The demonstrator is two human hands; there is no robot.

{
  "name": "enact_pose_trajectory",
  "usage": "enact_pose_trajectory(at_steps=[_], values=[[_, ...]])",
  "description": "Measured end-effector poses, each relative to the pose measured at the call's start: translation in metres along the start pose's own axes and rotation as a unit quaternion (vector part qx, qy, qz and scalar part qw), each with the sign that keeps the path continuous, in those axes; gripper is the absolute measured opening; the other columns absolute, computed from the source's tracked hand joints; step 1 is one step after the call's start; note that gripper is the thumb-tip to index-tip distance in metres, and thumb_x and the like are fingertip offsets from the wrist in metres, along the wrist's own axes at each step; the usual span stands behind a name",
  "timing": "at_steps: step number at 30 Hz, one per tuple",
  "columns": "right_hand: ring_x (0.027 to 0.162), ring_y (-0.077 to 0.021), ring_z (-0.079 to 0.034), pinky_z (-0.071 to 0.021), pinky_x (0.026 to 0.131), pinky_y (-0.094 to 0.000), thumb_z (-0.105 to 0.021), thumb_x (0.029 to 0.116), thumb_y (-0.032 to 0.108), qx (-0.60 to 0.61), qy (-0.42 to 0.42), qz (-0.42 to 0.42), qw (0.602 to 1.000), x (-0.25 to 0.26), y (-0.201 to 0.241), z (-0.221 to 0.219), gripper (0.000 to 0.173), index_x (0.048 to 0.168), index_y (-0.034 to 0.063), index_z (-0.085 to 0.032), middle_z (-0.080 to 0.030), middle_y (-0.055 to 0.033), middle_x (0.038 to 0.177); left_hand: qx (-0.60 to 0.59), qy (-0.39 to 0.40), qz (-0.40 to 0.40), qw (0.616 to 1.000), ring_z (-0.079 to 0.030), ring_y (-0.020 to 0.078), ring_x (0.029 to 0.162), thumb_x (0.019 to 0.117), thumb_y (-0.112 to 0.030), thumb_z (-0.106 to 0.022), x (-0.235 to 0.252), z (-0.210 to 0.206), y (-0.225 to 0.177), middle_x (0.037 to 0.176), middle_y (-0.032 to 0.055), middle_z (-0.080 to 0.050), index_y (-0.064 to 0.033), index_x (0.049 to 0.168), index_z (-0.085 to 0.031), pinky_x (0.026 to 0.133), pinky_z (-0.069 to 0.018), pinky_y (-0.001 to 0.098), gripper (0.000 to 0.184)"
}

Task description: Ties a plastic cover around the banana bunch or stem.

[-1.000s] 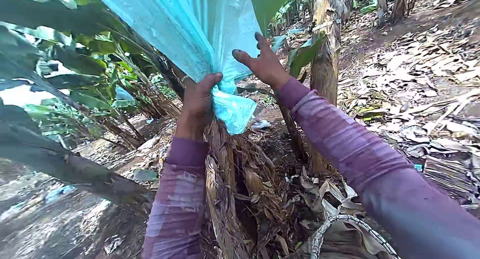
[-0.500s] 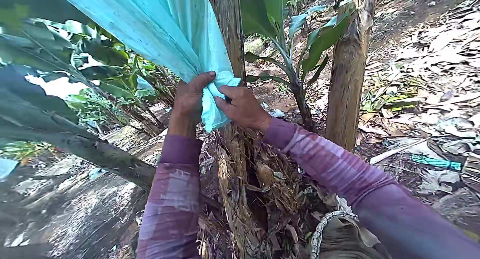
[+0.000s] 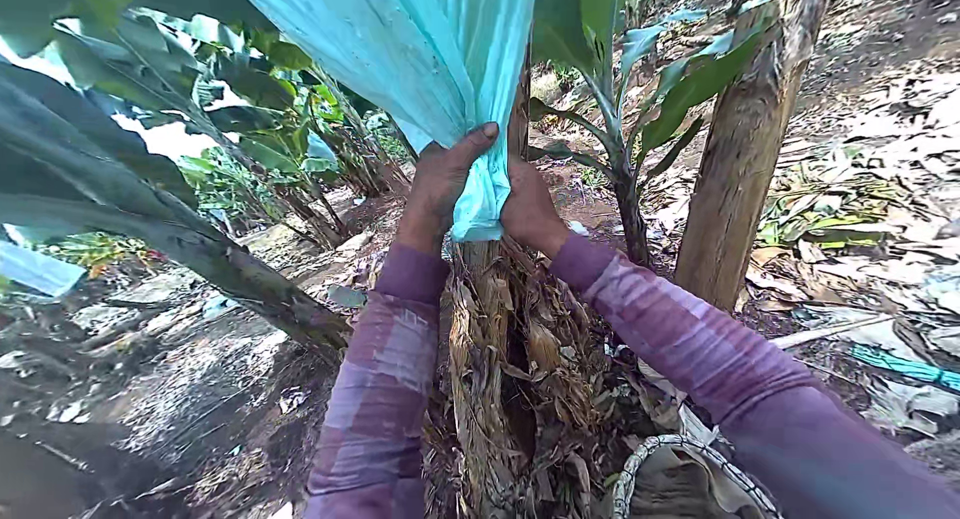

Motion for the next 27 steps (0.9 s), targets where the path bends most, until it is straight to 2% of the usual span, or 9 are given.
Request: enact_pose_trajectory(at_steps=[5,8,12,16,18,21,22,24,27], values=[[0.104,-0.0194,-0.069,-0.0563,0.093,-0.0413,-0.061,0.0990,0.013,-0.086,0.175,0.036,0.980,-0.017,0.026,0.036,0.034,0.130,-0.0008,-0.063,-0.070,-0.0142,0.117,0.086,-0.045,0.008,0.995,-0.069,0.0116,0.101,0.0802,-0.007,-0.077,0.009,-0.002,-0.001,0.114,0.0079,-0.068,-0.0030,0.135,-0.050,0.086,-0.0607,0.0315,0.062],[0.121,-0.0183,-0.064,-0.0528,0.106,-0.0394,-0.067,0.0959,0.046,-0.082,0.150,-0.049,0.984,0.019,0.047,0.076,0.072,0.150,0.0026,-0.046,-0.064,-0.0124,0.136,0.200,-0.096,-0.021,0.975,-0.070,0.0190,0.101,0.0873,-0.022,-0.072,0.002,-0.009,0.001,0.110,0.0129,-0.070,0.0006,0.127,-0.057,0.089,-0.0595,0.0433,0.048],[0.106,-0.0162,-0.070,-0.0590,0.095,-0.0401,-0.079,0.0874,0.045,-0.053,0.119,-0.103,0.986,0.045,0.066,0.057,0.069,0.137,0.0041,-0.053,-0.070,-0.0092,0.116,0.320,-0.119,-0.105,0.934,-0.070,0.0290,0.103,0.0944,-0.029,-0.064,-0.033,-0.062,-0.009,0.105,0.0159,-0.072,-0.0007,0.118,-0.066,0.090,-0.0547,0.0537,0.037],[0.096,-0.0174,-0.074,-0.0642,0.084,-0.0365,-0.068,0.0995,0.028,0.067,0.036,-0.128,0.989,0.042,0.068,0.089,0.045,0.135,0.0053,-0.053,-0.072,-0.0078,0.109,0.209,-0.152,-0.182,0.949,-0.060,0.0147,0.067,0.0947,-0.048,-0.069,-0.065,-0.051,0.030,0.077,0.0047,-0.064,-0.0039,0.102,-0.071,0.065,-0.0532,0.0373,0.044],[0.096,-0.0140,-0.073,-0.0639,0.084,-0.0337,-0.064,0.1017,0.035,0.046,0.016,-0.137,0.989,0.041,0.067,0.108,0.043,0.134,0.0085,-0.054,-0.072,-0.0043,0.108,0.100,-0.201,-0.176,0.958,-0.059,0.0071,0.065,0.0964,-0.041,-0.069,-0.061,-0.022,0.055,0.079,0.0015,-0.065,-0.0008,0.110,-0.069,0.064,-0.0534,0.0282,0.042],[0.097,-0.0094,-0.072,-0.0619,0.087,-0.0307,-0.062,0.1018,0.042,0.000,0.010,-0.141,0.990,0.039,0.065,0.114,0.043,0.131,0.0106,-0.060,-0.073,-0.0011,0.108,-0.104,-0.165,-0.077,0.978,-0.045,0.0041,0.057,0.1083,-0.046,-0.043,-0.018,-0.014,0.073,0.079,-0.0043,-0.052,-0.0095,0.133,-0.050,0.051,-0.0424,0.0229,0.044],[0.098,-0.0094,-0.072,-0.0619,0.087,-0.0308,-0.061,0.1022,0.042,0.000,0.021,-0.143,0.990,0.037,0.064,0.110,0.043,0.131,0.0105,-0.060,-0.073,-0.0012,0.108,-0.159,-0.100,-0.065,0.980,-0.054,0.0046,0.063,0.1096,-0.048,-0.036,-0.010,-0.028,0.069,0.086,-0.0033,-0.058,-0.0125,0.139,-0.048,0.055,-0.0501,0.0238,0.048],[0.098,-0.0105,-0.073,-0.0623,0.088,-0.0318,-0.064,0.1002,0.045,-0.006,0.045,-0.148,0.988,0.037,0.058,0.101,0.045,0.129,0.0092,-0.062,-0.074,-0.0023,0.107,-0.232,0.011,-0.072,0.970,-0.070,0.0189,0.099,0.1108,-0.039,-0.038,-0.011,-0.065,0.053,0.113,0.0102,-0.069,-0.0052,0.140,-0.052,0.088,-0.0608,0.0416,0.047],[0.093,-0.0104,-0.073,-0.0617,0.086,-0.0323,-0.077,0.0901,0.043,-0.058,0.101,-0.127,0.985,0.039,0.049,0.097,0.049,0.122,0.0079,-0.066,-0.074,-0.0029,0.102,-0.194,-0.021,-0.070,0.978,-0.071,0.0183,0.100,0.1114,-0.023,-0.041,-0.029,-0.107,0.051,0.106,0.0112,-0.071,-0.0012,0.127,-0.059,0.090,-0.0601,0.0415,0.033]])
Point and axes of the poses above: each hand's wrist, its own x-axis towards the middle knuckle, its own z-axis out of the back of the hand, y = z × x, the point moved 5 cm from there along x, towards the middle knuckle
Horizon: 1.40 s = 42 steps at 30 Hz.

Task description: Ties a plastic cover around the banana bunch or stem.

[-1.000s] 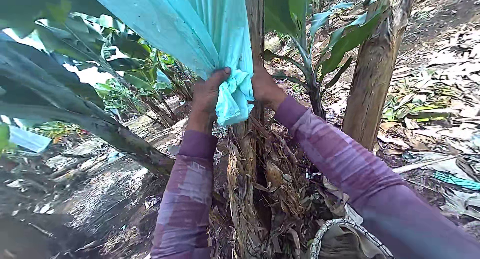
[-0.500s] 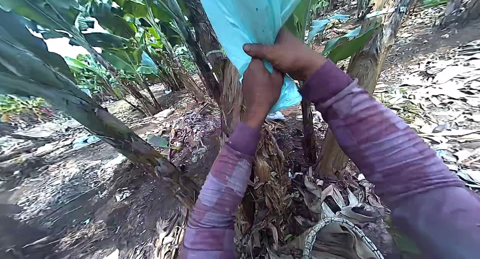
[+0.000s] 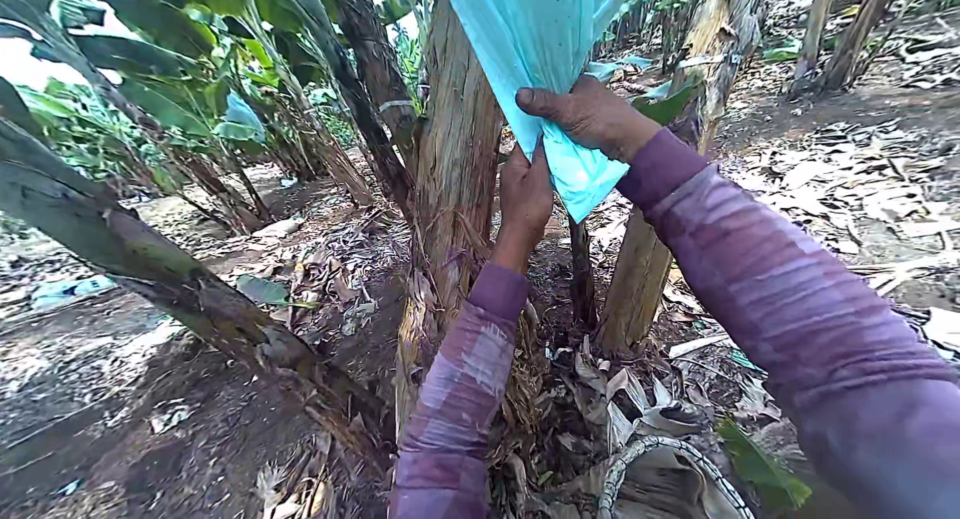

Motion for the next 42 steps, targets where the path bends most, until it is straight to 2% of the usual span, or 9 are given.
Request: enact_pose_trajectory(at_steps=[6,10,16,21,28,31,34,38,42], values=[[0.085,-0.0081,-0.071,-0.0613,0.080,-0.0303,-0.077,0.0912,0.027,-0.064,0.011,-0.020,0.998,-0.006,0.006,-0.001,0.037,0.119,0.0067,-0.065,-0.072,-0.0014,0.097,0.129,-0.011,-0.021,0.991,-0.070,0.0154,0.084,0.1078,-0.022,-0.049,-0.013,0.019,0.003,0.090,0.0080,-0.071,-0.0021,0.107,-0.069,0.079,-0.0600,0.0396,0.028],[0.081,-0.0136,-0.071,-0.0620,0.076,-0.0356,-0.079,0.0893,0.028,-0.026,-0.029,-0.002,0.999,-0.005,-0.005,0.000,0.036,0.113,0.0043,-0.066,-0.072,-0.0064,0.093,0.188,-0.078,-0.044,0.978,-0.043,0.0073,0.056,0.1064,-0.039,-0.052,0.006,0.070,-0.037,0.069,-0.0045,-0.048,-0.0099,0.099,-0.067,0.054,-0.0394,0.0270,0.033],[0.079,-0.0150,-0.069,-0.0598,0.074,-0.0386,-0.062,0.1010,0.040,0.008,-0.064,0.000,0.998,0.005,-0.020,-0.019,0.036,0.111,0.0058,-0.065,-0.070,-0.0057,0.090,0.231,-0.069,-0.078,0.967,-0.055,0.0053,0.067,0.1019,-0.030,-0.064,0.011,0.068,-0.067,0.076,-0.0038,-0.060,-0.0086,0.100,-0.069,0.066,-0.0479,0.0262,0.022],[0.087,-0.0136,-0.069,-0.0601,0.079,-0.0343,-0.056,0.1058,0.037,0.123,-0.053,-0.022,0.991,0.001,-0.009,-0.040,0.034,0.119,0.0075,-0.066,-0.070,-0.0057,0.099,0.252,0.098,0.040,0.962,-0.071,0.0185,0.088,0.1058,-0.037,-0.055,0.011,0.050,-0.045,0.101,0.0115,-0.072,-0.0043,0.129,-0.062,0.083,-0.0607,0.0420,0.041],[0.098,-0.0167,-0.072,-0.0617,0.084,-0.0390,-0.049,0.1054,0.052,0.170,-0.027,-0.079,0.982,-0.003,-0.005,-0.065,0.050,0.131,0.0103,-0.061,-0.073,-0.0066,0.110,0.257,0.147,0.005,0.955,-0.071,0.0129,0.082,0.1042,-0.022,-0.059,0.007,0.066,-0.046,0.090,0.0075,-0.072,-0.0001,0.111,-0.068,0.080,-0.0607,0.0360,0.025],[0.103,-0.0160,-0.070,-0.0588,0.092,-0.0397,-0.047,0.1050,0.056,-0.063,0.051,-0.045,0.996,-0.010,0.014,-0.057,0.059,0.132,0.0045,-0.059,-0.071,-0.0089,0.112,0.307,0.133,0.006,0.942,-0.072,0.0137,0.081,0.1029,-0.023,-0.061,0.008,0.078,-0.051,0.089,0.0069,-0.073,-0.0027,0.110,-0.069,0.080,-0.0609,0.0380,0.023],[0.093,-0.0372,-0.068,-0.0506,0.079,-0.0667,-0.062,0.0905,0.068,-0.443,0.085,0.108,0.886,-0.029,0.082,-0.047,0.067,0.104,0.0029,-0.072,-0.070,-0.0188,0.094,0.389,0.101,-0.029,0.915,-0.071,0.0162,0.081,0.1027,-0.025,-0.061,0.006,0.096,-0.065,0.089,0.0081,-0.072,-0.0033,0.109,-0.070,0.080,-0.0591,0.0427,0.024],[0.108,-0.0278,-0.066,-0.0508,0.094,-0.0527,-0.072,0.0818,0.062,-0.479,0.188,0.443,0.734,-0.045,0.160,-0.097,0.062,0.121,0.0137,-0.072,-0.071,-0.0101,0.114,0.447,0.069,-0.111,0.885,-0.070,0.0147,0.088,0.0999,-0.029,-0.064,-0.002,0.099,-0.083,0.095,0.0054,-0.073,-0.0085,0.108,-0.074,0.086,-0.0573,0.0420,0.024],[0.108,-0.0421,-0.064,-0.0463,0.095,-0.0663,-0.078,0.0781,0.065,-0.608,0.288,0.326,0.664,0.019,0.132,-0.110,0.083,0.135,0.0067,-0.062,-0.067,-0.0215,0.114,0.478,0.002,-0.127,0.869,-0.071,0.0213,0.082,0.1022,-0.028,-0.059,0.005,0.111,-0.120,0.089,0.0103,-0.071,-0.0023,0.108,-0.069,0.079,-0.0581,0.0471,0.029]])
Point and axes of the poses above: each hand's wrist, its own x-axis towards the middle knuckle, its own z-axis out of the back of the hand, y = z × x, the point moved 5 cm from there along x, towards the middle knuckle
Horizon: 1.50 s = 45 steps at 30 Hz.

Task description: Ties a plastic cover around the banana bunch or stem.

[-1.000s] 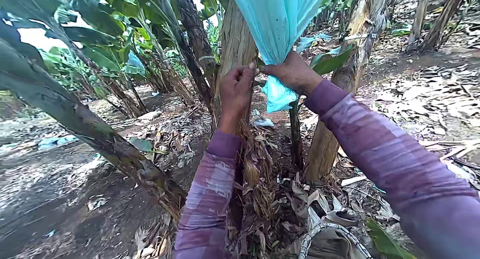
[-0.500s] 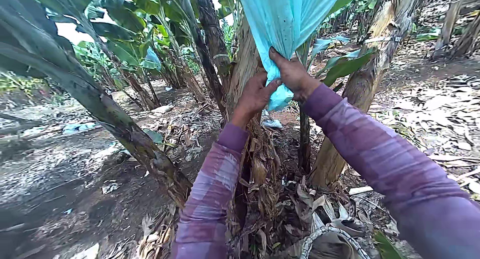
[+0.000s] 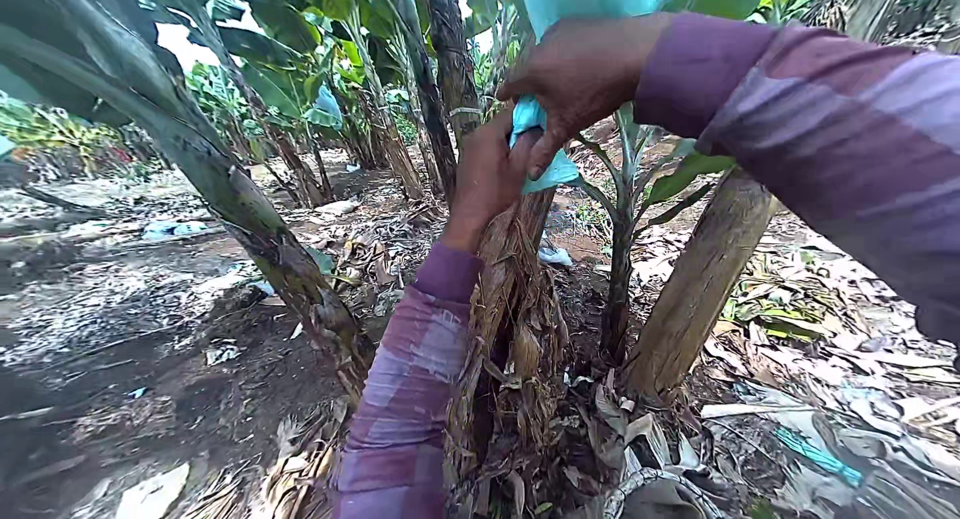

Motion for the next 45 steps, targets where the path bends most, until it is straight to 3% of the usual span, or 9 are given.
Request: enact_pose_trajectory(at_steps=[11,14,17,20,26,32,37,41,45], values=[[0.083,-0.0132,-0.065,-0.0545,0.079,-0.0399,-0.075,0.0924,0.039,0.261,-0.076,-0.149,0.951,-0.013,-0.035,0.035,0.034,0.110,0.0105,-0.067,-0.067,-0.0036,0.093,-0.511,-0.117,0.003,0.852,-0.067,0.0152,0.078,0.1044,-0.011,-0.050,0.062,0.016,-0.031,0.087,0.0067,-0.066,-0.0018,0.108,-0.061,0.074,-0.0598,0.0340,0.015],[0.080,-0.0105,-0.064,-0.0540,0.077,-0.0362,-0.070,0.0966,0.029,0.279,-0.103,-0.147,0.943,-0.022,-0.041,0.032,0.020,0.107,0.0113,-0.068,-0.067,-0.0017,0.090,-0.471,-0.089,-0.020,0.878,-0.039,0.0037,0.048,0.1050,-0.019,-0.037,0.065,0.020,-0.027,0.061,-0.0066,-0.047,-0.0156,0.081,-0.055,0.045,-0.0352,0.0200,0.030],[0.081,-0.0106,-0.063,-0.0533,0.077,-0.0367,-0.061,0.1023,0.024,0.308,-0.140,-0.165,0.926,-0.033,-0.056,0.027,0.017,0.108,0.0103,-0.069,-0.066,-0.0027,0.091,-0.400,-0.083,0.009,0.913,-0.034,0.0048,0.048,0.1043,-0.014,-0.040,0.062,0.030,-0.003,0.069,-0.0067,-0.046,-0.0083,0.117,-0.069,0.043,-0.0297,0.0205,0.033],[0.084,-0.0085,-0.063,-0.0528,0.080,-0.0348,-0.059,0.1024,0.026,0.354,-0.182,-0.198,0.896,-0.039,-0.063,0.027,0.018,0.112,0.0121,-0.067,-0.066,-0.0015,0.094,-0.425,-0.083,0.058,0.899,-0.032,0.0044,0.046,0.1096,-0.018,-0.035,0.062,0.027,0.009,0.066,-0.0074,-0.040,-0.0118,0.113,-0.065,0.041,-0.0276,0.0187,0.031],[0.096,-0.0092,-0.068,-0.0556,0.092,-0.0335,-0.080,0.0887,0.030,0.397,-0.232,-0.222,0.860,-0.039,-0.065,0.033,0.036,0.116,0.0107,-0.067,-0.070,-0.0028,0.104,-0.464,-0.097,0.023,0.880,-0.062,0.0127,0.081,0.1091,-0.013,-0.045,0.074,0.028,0.003,0.096,0.0023,-0.062,-0.0091,0.128,-0.059,0.069,-0.0541,0.0276,0.024],[0.092,-0.0069,-0.068,-0.0573,0.087,-0.0283,-0.078,0.0901,0.023,0.443,-0.189,-0.180,0.858,-0.032,-0.056,0.033,0.029,0.114,0.0096,-0.069,-0.071,-0.0016,0.102,-0.527,-0.181,-0.022,0.830,-0.064,0.0228,0.105,0.1077,-0.010,-0.045,0.114,0.018,-0.017,0.115,0.0136,-0.062,-0.0022,0.142,-0.047,0.092,-0.0550,0.0405,0.035],[0.075,-0.0107,-0.066,-0.0569,0.069,-0.0290,-0.072,0.0898,0.018,0.491,-0.190,-0.218,0.822,-0.027,-0.060,0.033,0.021,0.106,0.0060,-0.066,-0.069,-0.0036,0.089,-0.579,-0.187,-0.048,0.792,-0.066,0.0238,0.098,0.1100,-0.014,-0.042,0.138,0.013,-0.043,0.113,0.0150,-0.064,-0.0037,0.145,-0.042,0.084,-0.0581,0.0408,0.036],[0.084,-0.0116,-0.067,-0.0570,0.078,-0.0323,-0.074,0.0904,0.021,0.496,-0.216,-0.244,0.805,-0.036,-0.067,0.029,0.027,0.112,0.0074,-0.067,-0.070,-0.0039,0.097,-0.576,-0.146,-0.061,0.802,-0.064,0.0235,0.105,0.1088,-0.015,-0.047,0.130,0.018,-0.046,0.115,0.0138,-0.064,-0.0056,0.145,-0.045,0.092,-0.0551,0.0413,0.037],[0.084,-0.0090,-0.067,-0.0571,0.078,-0.0285,-0.074,0.0930,0.023,0.497,-0.204,-0.253,0.804,-0.046,-0.072,0.028,0.027,0.116,0.0100,-0.066,-0.069,-0.0020,0.098,-0.566,-0.121,-0.025,0.815,-0.057,0.0109,0.071,0.1086,-0.012,-0.047,0.105,0.023,-0.029,0.101,0.0055,-0.063,-0.0116,0.139,-0.050,0.061,-0.0500,0.0233,0.031]])
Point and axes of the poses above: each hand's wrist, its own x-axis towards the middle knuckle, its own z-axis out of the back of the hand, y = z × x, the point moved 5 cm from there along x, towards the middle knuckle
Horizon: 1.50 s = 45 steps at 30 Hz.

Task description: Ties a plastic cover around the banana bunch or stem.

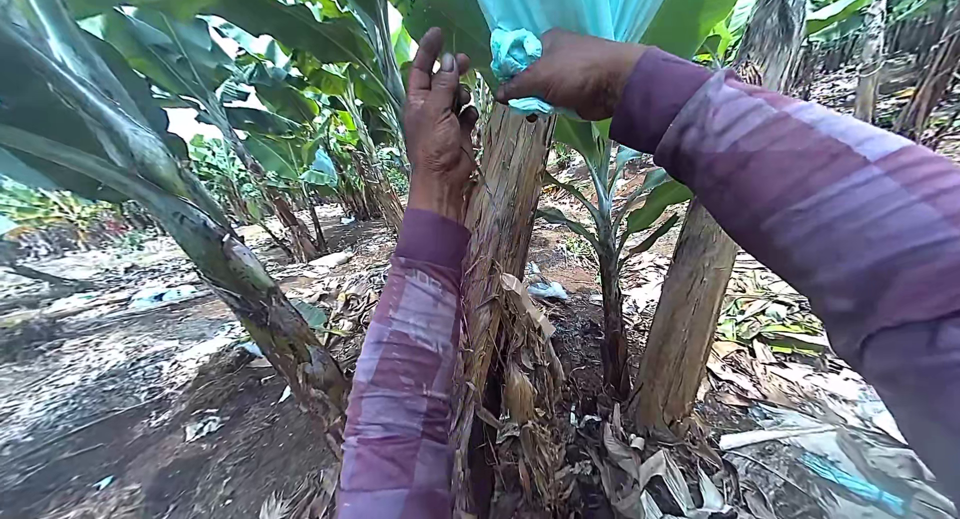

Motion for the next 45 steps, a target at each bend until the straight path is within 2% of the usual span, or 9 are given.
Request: enact_pose_trajectory(at_steps=[7,18,22,26,29,32,36,40,45], values=[[0.080,-0.0090,-0.068,-0.0568,0.072,-0.0266,-0.067,0.0972,0.020,0.025,0.033,0.016,0.999,0.007,0.001,-0.011,0.022,0.116,0.0092,-0.065,-0.071,-0.0021,0.098,0.136,0.038,0.005,0.990,-0.065,0.0198,0.105,0.1048,-0.010,-0.054,0.003,0.008,0.014,0.115,0.0104,-0.067,-0.0025,0.138,-0.054,0.093,-0.0549,0.0380,0.034],[0.081,-0.0079,-0.066,-0.0566,0.072,-0.0242,-0.069,0.0949,0.013,0.097,0.013,0.044,0.994,0.006,0.000,-0.011,0.023,0.117,0.0099,-0.063,-0.068,-0.0006,0.097,0.028,0.032,-0.026,0.999,-0.067,0.0185,0.088,0.1074,-0.008,-0.047,0.015,-0.027,0.015,0.105,0.0119,-0.065,0.0002,0.139,-0.050,0.079,-0.0589,0.0348,0.033],[0.082,-0.0067,-0.066,-0.0563,0.074,-0.0237,-0.071,0.0936,0.014,0.081,-0.003,0.038,0.996,0.002,-0.002,-0.005,0.027,0.119,0.0102,-0.063,-0.069,-0.0006,0.098,0.038,0.051,-0.018,0.998,-0.066,0.0223,0.100,0.1056,-0.010,-0.053,0.013,-0.015,0.013,0.114,0.0141,-0.067,-0.0017,0.142,-0.050,0.088,-0.0568,0.0389,0.037],[0.087,-0.0061,-0.066,-0.0563,0.079,-0.0247,-0.072,0.0936,0.014,0.024,0.007,0.036,0.999,-0.004,-0.006,0.002,0.025,0.118,0.0109,-0.065,-0.068,-0.0011,0.101,-0.009,0.045,0.049,0.998,-0.055,0.0112,0.066,0.1088,-0.011,-0.044,-0.009,-0.001,0.002,0.095,0.0038,-0.059,-0.0125,0.140,-0.048,0.061,-0.0525,0.0258,0.032],[0.091,-0.0093,-0.065,-0.0555,0.083,-0.0301,-0.069,0.0946,0.014,-0.062,0.031,0.060,0.996,-0.002,-0.007,-0.001,0.028,0.121,0.0107,-0.063,-0.066,-0.0038,0.105,0.124,0.080,0.064,0.987,-0.054,0.0103,0.061,0.1083,-0.012,-0.043,-0.022,0.003,0.000,0.083,0.0002,-0.055,-0.0085,0.134,-0.056,0.058,-0.0523,0.0256,0.028],[0.092,-0.0158,-0.065,-0.0547,0.084,-0.0389,-0.066,0.0975,0.018,-0.200,0.055,0.077,0.975,0.001,-0.006,-0.008,0.027,0.122,0.0083,-0.059,-0.064,-0.0076,0.105,0.441,0.122,0.005,0.889,-0.052,0.0072,0.060,0.0975,-0.016,-0.065,-0.026,0.004,-0.006,0.077,-0.0010,-0.059,-0.0040,0.127,-0.063,0.057,-0.0470,0.0251,0.032],[0.099,-0.0313,-0.065,-0.0507,0.087,-0.0553,-0.061,0.0990,0.016,-0.349,0.046,0.102,0.931,0.006,-0.009,-0.016,0.021,0.116,0.0047,-0.062,-0.066,-0.0156,0.105,0.685,0.162,0.007,0.711,-0.068,0.0243,0.081,0.0995,-0.029,-0.062,-0.042,-0.003,-0.011,0.089,0.0104,-0.072,-0.0068,0.114,-0.073,0.081,-0.0542,0.0500,0.029],[0.116,-0.0445,-0.062,-0.0458,0.097,-0.0657,-0.061,0.0985,0.015,-0.422,0.033,0.078,0.903,0.003,-0.013,-0.019,0.029,0.125,0.0021,-0.060,-0.065,-0.0249,0.118,0.713,0.190,0.011,0.675,-0.069,0.0290,0.095,0.1040,-0.031,-0.055,-0.067,-0.010,-0.003,0.098,0.0127,-0.072,-0.0085,0.108,-0.075,0.086,-0.0529,0.0543,0.030],[0.108,-0.0471,-0.064,-0.0469,0.087,-0.0671,-0.065,0.0957,0.015,-0.481,0.029,0.070,0.874,0.000,-0.021,-0.028,0.024,0.114,0.0007,-0.063,-0.066,-0.0259,0.109,0.693,0.249,-0.108,0.668,-0.066,0.0295,0.094,0.1022,-0.019,-0.055,-0.088,-0.034,-0.010,0.106,0.0168,-0.062,-0.0047,0.106,-0.073,0.083,-0.0547,0.0449,0.023]])
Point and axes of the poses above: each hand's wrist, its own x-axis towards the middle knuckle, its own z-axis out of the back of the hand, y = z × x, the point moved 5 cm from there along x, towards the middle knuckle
